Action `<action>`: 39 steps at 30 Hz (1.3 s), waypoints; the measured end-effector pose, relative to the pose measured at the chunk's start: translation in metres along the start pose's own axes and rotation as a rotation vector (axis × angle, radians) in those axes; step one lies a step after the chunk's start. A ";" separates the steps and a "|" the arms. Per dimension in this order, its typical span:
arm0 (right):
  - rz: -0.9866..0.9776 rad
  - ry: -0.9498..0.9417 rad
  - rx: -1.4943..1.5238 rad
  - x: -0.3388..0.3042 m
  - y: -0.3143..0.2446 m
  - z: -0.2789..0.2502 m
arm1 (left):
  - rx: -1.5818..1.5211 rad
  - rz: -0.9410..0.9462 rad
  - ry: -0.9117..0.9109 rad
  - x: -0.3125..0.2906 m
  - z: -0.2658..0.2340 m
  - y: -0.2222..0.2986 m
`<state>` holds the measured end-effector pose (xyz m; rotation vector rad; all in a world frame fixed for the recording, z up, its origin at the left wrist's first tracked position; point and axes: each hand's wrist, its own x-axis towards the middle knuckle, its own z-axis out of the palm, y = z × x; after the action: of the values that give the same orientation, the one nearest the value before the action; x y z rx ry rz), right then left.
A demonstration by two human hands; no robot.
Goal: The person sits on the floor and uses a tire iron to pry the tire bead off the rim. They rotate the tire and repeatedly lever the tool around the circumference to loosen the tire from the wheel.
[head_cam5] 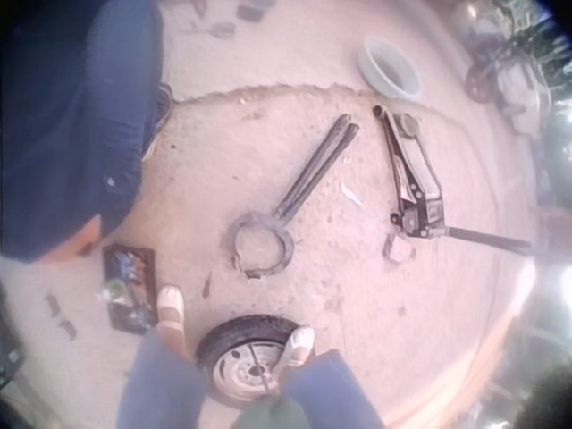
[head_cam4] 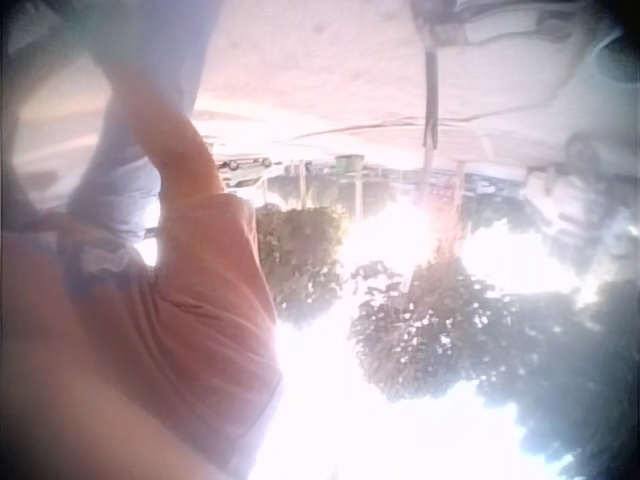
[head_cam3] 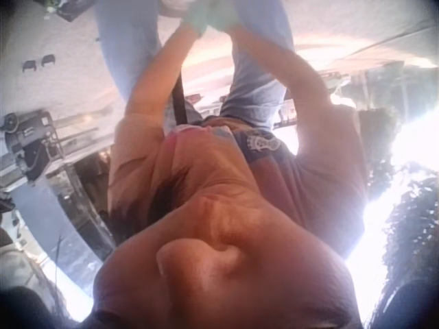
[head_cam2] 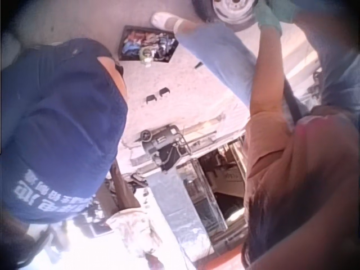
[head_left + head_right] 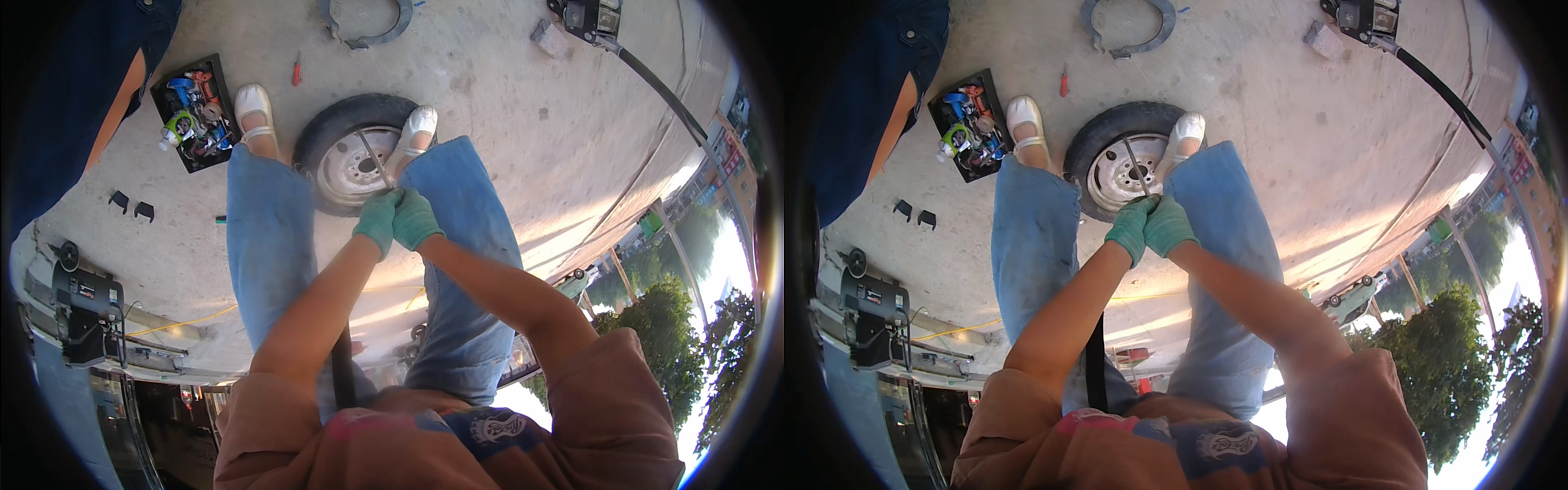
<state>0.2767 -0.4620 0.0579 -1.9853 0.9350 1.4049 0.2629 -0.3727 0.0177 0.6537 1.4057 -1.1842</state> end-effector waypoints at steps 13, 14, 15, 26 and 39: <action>-0.274 -0.396 -0.608 0.050 -0.042 -0.064 | -0.611 -0.067 -0.148 -0.018 0.043 0.030; -0.305 -0.323 -0.600 0.046 -0.030 -0.060 | -0.602 -0.076 -0.104 -0.019 0.046 0.026; -0.174 -0.228 -0.309 0.036 -0.021 -0.057 | -0.562 -0.047 -0.116 -0.015 0.043 0.015; -0.258 -0.258 -0.550 0.030 -0.042 -0.024 | -0.564 -0.132 -0.155 -0.014 0.013 0.030; -0.033 -0.539 -0.438 0.078 -0.042 -0.122 | -0.226 -0.109 -0.227 -0.042 0.062 0.046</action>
<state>0.3977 -0.5458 0.0241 -1.7298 0.3705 2.1151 0.3370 -0.4033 0.0525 0.2779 1.3687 -1.1250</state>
